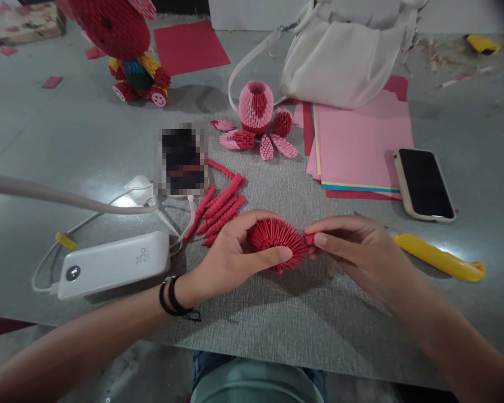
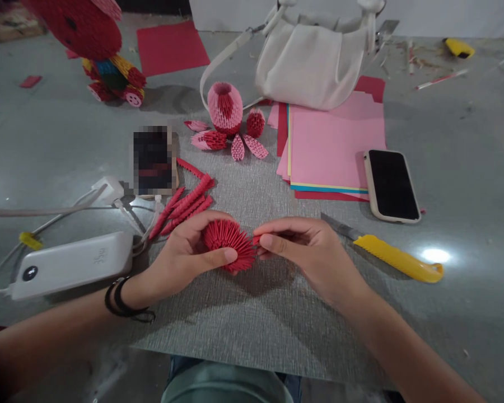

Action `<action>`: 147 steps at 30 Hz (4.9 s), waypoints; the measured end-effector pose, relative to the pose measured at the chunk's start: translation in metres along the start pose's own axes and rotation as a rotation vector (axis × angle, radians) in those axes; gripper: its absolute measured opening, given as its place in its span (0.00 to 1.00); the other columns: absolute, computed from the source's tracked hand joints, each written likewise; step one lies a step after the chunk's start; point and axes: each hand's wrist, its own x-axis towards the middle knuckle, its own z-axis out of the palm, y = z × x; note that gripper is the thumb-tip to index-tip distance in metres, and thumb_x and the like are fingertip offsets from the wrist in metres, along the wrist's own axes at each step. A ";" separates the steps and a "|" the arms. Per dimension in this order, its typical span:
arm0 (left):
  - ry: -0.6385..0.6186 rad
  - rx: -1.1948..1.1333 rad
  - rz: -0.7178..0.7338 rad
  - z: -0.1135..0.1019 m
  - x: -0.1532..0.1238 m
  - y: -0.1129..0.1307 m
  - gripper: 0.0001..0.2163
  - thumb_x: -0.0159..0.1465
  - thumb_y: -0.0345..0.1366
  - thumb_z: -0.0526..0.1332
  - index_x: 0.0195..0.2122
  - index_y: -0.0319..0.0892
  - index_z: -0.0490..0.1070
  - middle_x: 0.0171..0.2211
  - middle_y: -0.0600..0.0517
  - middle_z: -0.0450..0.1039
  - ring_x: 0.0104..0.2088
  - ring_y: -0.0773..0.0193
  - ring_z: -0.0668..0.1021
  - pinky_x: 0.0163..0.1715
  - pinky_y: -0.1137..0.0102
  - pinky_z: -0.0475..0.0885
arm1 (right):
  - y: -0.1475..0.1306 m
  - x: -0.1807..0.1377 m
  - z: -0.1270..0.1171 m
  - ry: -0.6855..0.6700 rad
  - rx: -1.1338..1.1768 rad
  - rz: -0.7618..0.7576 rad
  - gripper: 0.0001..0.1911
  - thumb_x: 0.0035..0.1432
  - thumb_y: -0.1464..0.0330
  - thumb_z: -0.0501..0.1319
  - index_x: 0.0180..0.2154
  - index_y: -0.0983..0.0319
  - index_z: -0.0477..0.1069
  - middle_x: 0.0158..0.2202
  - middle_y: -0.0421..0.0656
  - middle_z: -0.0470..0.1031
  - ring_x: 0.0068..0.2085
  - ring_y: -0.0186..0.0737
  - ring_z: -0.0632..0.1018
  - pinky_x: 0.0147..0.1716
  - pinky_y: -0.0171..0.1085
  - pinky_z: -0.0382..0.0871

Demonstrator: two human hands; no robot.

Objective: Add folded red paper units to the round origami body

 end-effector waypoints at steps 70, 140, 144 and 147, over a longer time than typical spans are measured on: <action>0.060 0.510 0.118 -0.003 0.001 -0.005 0.14 0.59 0.37 0.74 0.44 0.40 0.78 0.41 0.50 0.83 0.40 0.62 0.82 0.43 0.68 0.78 | 0.007 -0.004 0.020 0.044 -0.275 -0.093 0.09 0.56 0.59 0.74 0.34 0.57 0.81 0.32 0.42 0.81 0.32 0.40 0.81 0.32 0.37 0.82; 0.002 0.006 -0.095 -0.003 0.000 -0.003 0.17 0.55 0.33 0.78 0.45 0.42 0.81 0.39 0.52 0.82 0.39 0.68 0.81 0.42 0.75 0.75 | -0.014 0.007 -0.005 0.022 -0.136 -0.199 0.07 0.60 0.65 0.73 0.37 0.58 0.79 0.36 0.42 0.85 0.38 0.36 0.85 0.35 0.31 0.82; 0.011 -0.013 -0.094 -0.002 -0.001 -0.003 0.17 0.55 0.30 0.78 0.45 0.41 0.81 0.40 0.52 0.83 0.38 0.68 0.81 0.42 0.75 0.76 | -0.015 0.007 -0.003 0.045 -0.158 -0.199 0.08 0.62 0.64 0.72 0.38 0.58 0.76 0.39 0.42 0.86 0.40 0.37 0.86 0.35 0.31 0.83; 0.017 -0.018 -0.092 -0.001 -0.002 -0.003 0.16 0.54 0.28 0.77 0.44 0.42 0.81 0.39 0.53 0.83 0.38 0.69 0.82 0.42 0.75 0.76 | -0.015 0.008 -0.003 0.035 -0.158 -0.179 0.07 0.62 0.64 0.72 0.40 0.57 0.77 0.40 0.42 0.86 0.41 0.37 0.85 0.35 0.30 0.83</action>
